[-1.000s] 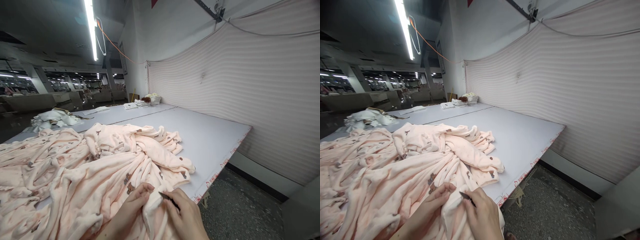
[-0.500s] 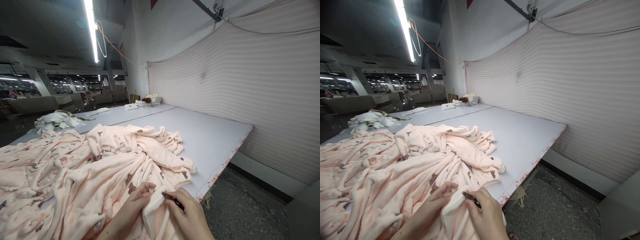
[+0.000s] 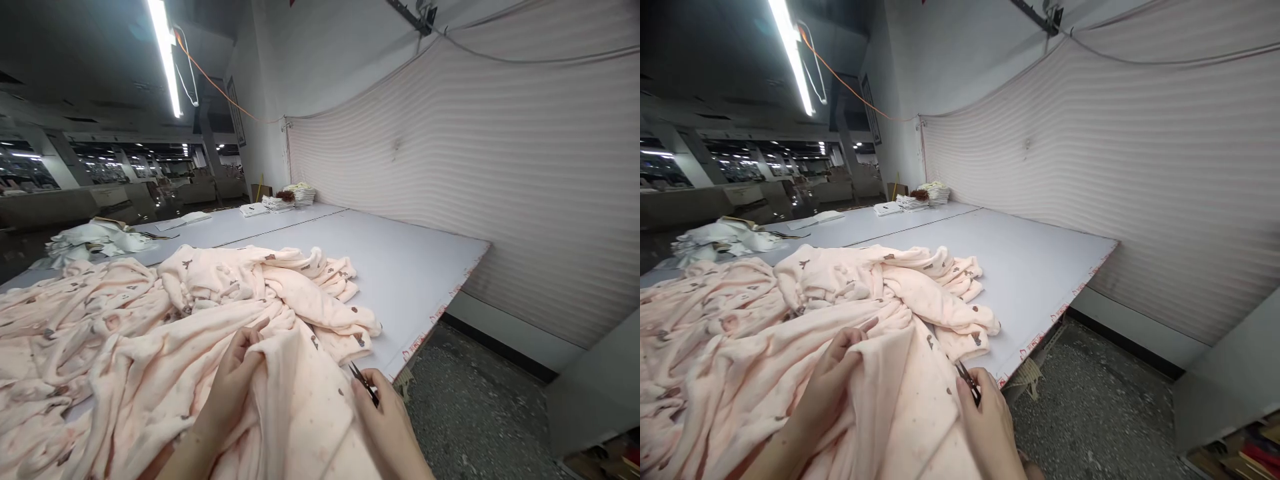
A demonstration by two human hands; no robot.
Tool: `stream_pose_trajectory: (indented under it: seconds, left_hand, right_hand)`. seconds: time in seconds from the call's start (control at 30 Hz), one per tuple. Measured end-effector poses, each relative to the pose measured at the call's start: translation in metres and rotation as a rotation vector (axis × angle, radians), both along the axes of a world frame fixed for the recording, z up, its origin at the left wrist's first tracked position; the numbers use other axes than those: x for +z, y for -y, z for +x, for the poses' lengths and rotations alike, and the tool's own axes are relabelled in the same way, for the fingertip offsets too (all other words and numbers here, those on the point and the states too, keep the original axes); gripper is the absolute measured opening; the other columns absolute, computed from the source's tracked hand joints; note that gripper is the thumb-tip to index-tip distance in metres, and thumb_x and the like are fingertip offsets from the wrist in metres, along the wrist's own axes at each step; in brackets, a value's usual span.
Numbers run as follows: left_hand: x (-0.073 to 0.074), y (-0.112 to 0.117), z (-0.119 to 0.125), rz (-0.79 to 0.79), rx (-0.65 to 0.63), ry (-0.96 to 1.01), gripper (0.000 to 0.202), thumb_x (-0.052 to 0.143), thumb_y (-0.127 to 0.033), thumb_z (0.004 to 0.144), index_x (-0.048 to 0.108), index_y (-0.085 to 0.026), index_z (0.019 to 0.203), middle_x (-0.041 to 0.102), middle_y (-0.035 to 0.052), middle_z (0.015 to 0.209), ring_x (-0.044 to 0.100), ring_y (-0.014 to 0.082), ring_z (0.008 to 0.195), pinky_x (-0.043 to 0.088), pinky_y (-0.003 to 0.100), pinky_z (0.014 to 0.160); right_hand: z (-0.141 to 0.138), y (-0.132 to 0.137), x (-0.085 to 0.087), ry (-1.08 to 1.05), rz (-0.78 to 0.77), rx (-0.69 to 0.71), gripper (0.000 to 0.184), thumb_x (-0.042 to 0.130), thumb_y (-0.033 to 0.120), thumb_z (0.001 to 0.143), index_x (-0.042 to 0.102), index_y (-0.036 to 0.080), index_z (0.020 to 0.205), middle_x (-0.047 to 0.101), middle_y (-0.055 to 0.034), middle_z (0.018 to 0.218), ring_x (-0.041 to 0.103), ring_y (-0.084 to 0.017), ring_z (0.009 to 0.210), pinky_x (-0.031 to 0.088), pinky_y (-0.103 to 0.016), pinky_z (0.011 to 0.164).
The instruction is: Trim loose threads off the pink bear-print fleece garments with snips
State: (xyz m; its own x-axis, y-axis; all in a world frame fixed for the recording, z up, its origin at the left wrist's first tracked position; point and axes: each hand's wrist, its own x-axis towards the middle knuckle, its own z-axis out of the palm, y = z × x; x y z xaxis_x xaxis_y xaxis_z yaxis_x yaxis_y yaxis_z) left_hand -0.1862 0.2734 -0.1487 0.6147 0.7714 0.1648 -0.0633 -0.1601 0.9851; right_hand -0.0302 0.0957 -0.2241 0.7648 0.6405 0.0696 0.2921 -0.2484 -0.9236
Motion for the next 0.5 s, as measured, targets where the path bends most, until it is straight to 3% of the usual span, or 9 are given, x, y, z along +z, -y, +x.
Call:
stream_pose_trajectory:
  seconds: [0.07, 0.17, 0.23, 0.33, 0.37, 0.4, 0.43, 0.47, 0.5]
  left_hand:
    - [-0.011, 0.01, 0.009, 0.11, -0.135, -0.069, 0.008, 0.049, -0.026, 0.078, 0.041, -0.024, 0.079, 0.045, -0.004, 0.074, 0.045, 0.0154, 0.067, 0.038, 0.025, 0.064]
    - [-0.034, 0.037, 0.025, 0.557, -0.387, -0.44, 0.016, 0.056, -0.024, 0.07, 0.054, -0.023, 0.086, 0.051, 0.0003, 0.082, 0.05, 0.0201, 0.075, 0.039, 0.032, 0.071]
    - [-0.04, 0.044, 0.029, 0.735, -0.481, -0.553, 0.006, 0.055, -0.022, 0.071, 0.057, -0.022, 0.077, 0.055, 0.0027, 0.087, 0.052, 0.0215, 0.079, 0.04, 0.034, 0.074]
    - [-0.022, 0.015, 0.01, 0.655, -0.367, -0.486, 0.015, 0.042, -0.023, 0.081, 0.056, -0.021, 0.076, 0.057, 0.0043, 0.092, 0.054, 0.0197, 0.086, 0.042, 0.032, 0.079]
    - [-0.012, -0.003, -0.003, 0.533, -0.217, -0.41, 0.016, 0.041, -0.028, 0.083, 0.056, -0.021, 0.084, 0.058, 0.0045, 0.096, 0.055, 0.0196, 0.086, 0.044, 0.031, 0.077]
    - [-0.001, -0.021, -0.016, 0.397, -0.094, -0.385, 0.017, 0.041, -0.032, 0.085, 0.054, -0.022, 0.087, 0.059, 0.0017, 0.088, 0.055, 0.0179, 0.077, 0.045, 0.028, 0.069]
    - [0.008, -0.037, -0.03, 0.314, 0.032, -0.35, 0.019, 0.04, -0.037, 0.085, 0.049, -0.022, 0.076, 0.053, -0.0023, 0.069, 0.05, 0.016, 0.06, 0.042, 0.026, 0.057]
    - [0.014, -0.048, -0.042, 0.298, 0.061, -0.329, 0.026, 0.04, -0.041, 0.085, 0.042, -0.023, 0.067, 0.044, -0.0049, 0.058, 0.044, 0.0148, 0.052, 0.038, 0.025, 0.05]
    - [0.016, -0.053, -0.052, 0.396, 0.059, -0.362, 0.029, 0.042, -0.042, 0.085, 0.04, -0.022, 0.064, 0.043, -0.0052, 0.056, 0.044, 0.0145, 0.052, 0.037, 0.024, 0.05]
  right_hand:
    - [0.0, -0.002, -0.008, -0.107, 0.026, 0.002, 0.028, 0.054, 0.049, 0.083, 0.054, 0.022, 0.076, 0.059, 0.0007, 0.074, 0.053, -0.019, 0.073, 0.038, -0.026, 0.068]
    - [-0.001, -0.009, -0.012, -0.211, 0.111, 0.069, 0.033, 0.05, 0.052, 0.085, 0.051, 0.021, 0.074, 0.057, 0.002, 0.07, 0.053, -0.017, 0.071, 0.04, -0.024, 0.067]
    - [0.0, -0.01, -0.011, -0.234, 0.137, 0.076, 0.034, 0.047, 0.053, 0.087, 0.051, 0.021, 0.076, 0.058, 0.0013, 0.072, 0.054, -0.017, 0.074, 0.041, -0.024, 0.069]
    - [0.005, 0.001, -0.008, -0.253, 0.14, 0.069, 0.033, 0.051, 0.052, 0.085, 0.051, 0.02, 0.078, 0.056, 0.0013, 0.074, 0.053, -0.016, 0.076, 0.04, -0.024, 0.072]
    - [0.006, 0.006, -0.007, -0.257, 0.138, 0.069, 0.032, 0.052, 0.052, 0.085, 0.051, 0.02, 0.079, 0.055, 0.0014, 0.074, 0.053, -0.016, 0.076, 0.04, -0.024, 0.072]
    - [0.006, 0.01, -0.007, -0.26, 0.138, 0.075, 0.032, 0.053, 0.051, 0.084, 0.051, 0.02, 0.079, 0.054, 0.0014, 0.075, 0.052, -0.016, 0.077, 0.04, -0.023, 0.072]
    - [0.005, 0.014, -0.007, -0.258, 0.143, 0.082, 0.031, 0.054, 0.05, 0.084, 0.052, 0.019, 0.08, 0.054, 0.0013, 0.076, 0.052, -0.016, 0.077, 0.04, -0.023, 0.072]
    - [0.004, 0.016, -0.007, -0.252, 0.15, 0.09, 0.029, 0.055, 0.049, 0.083, 0.052, 0.019, 0.082, 0.053, 0.0012, 0.077, 0.052, -0.016, 0.078, 0.04, -0.023, 0.072]
    - [0.002, 0.016, -0.008, -0.241, 0.155, 0.1, 0.028, 0.055, 0.047, 0.082, 0.052, 0.019, 0.083, 0.053, 0.0012, 0.078, 0.052, -0.016, 0.079, 0.04, -0.023, 0.072]
